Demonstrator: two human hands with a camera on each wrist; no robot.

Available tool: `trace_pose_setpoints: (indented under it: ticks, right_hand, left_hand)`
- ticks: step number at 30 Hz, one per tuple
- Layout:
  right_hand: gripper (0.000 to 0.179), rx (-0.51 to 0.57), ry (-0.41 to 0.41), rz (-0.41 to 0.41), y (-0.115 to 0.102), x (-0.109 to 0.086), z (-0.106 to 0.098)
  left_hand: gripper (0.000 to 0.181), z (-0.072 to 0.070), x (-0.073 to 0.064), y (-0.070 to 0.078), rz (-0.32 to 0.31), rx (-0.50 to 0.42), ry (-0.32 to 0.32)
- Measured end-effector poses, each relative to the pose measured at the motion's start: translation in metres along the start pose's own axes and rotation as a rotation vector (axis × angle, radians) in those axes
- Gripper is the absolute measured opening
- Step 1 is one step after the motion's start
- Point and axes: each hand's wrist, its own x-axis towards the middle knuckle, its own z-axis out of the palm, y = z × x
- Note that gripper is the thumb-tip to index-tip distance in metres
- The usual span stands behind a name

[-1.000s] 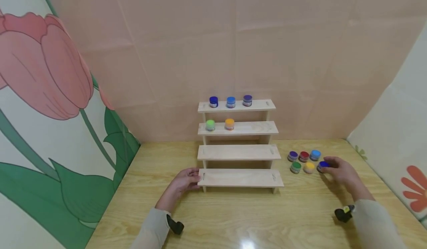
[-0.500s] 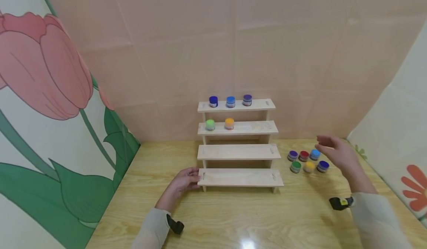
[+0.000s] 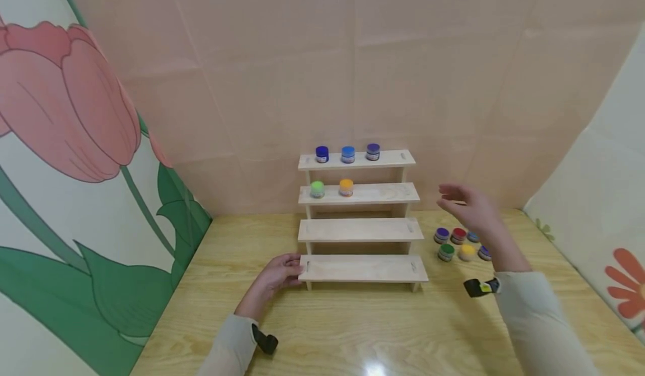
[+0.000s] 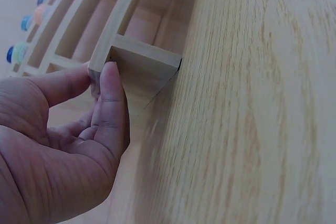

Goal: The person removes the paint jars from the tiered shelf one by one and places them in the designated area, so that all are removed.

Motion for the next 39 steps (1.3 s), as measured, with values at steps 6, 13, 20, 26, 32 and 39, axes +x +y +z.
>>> trace_pose_setpoints:
  ticks: [6, 13, 20, 26, 32, 39]
  right_hand:
    - [0.056, 0.076, -0.039, -0.006, -0.022, 0.012, 0.017]
    - [0.052, 0.113, -0.055, -0.039, -0.042, 0.023, 0.038]
    - [0.044, 0.168, -0.052, -0.08, -0.058, 0.033, 0.06]
    - [0.042, 0.235, -0.062, -0.056, -0.063, 0.044, 0.075]
    - [0.044, 0.3, -0.072, -0.018, -0.068, 0.054, 0.087]
    - [0.047, 0.296, -0.073, 0.029, -0.075, 0.064, 0.1]
  left_hand:
    - [0.053, 0.001, -0.002, 0.002, -0.006, 0.006, -0.004]
    - [0.053, 0.001, -0.003, 0.003, -0.004, 0.01, -0.004]
    - [0.053, 0.001, -0.001, 0.002, -0.008, 0.006, -0.006]
    - [0.052, 0.001, -0.001, 0.001, -0.007, 0.007, 0.001]
    - [0.052, 0.001, -0.001, 0.001, -0.003, 0.002, -0.003]
    - [0.052, 0.001, -0.001, 0.002, -0.002, 0.005, -0.005]
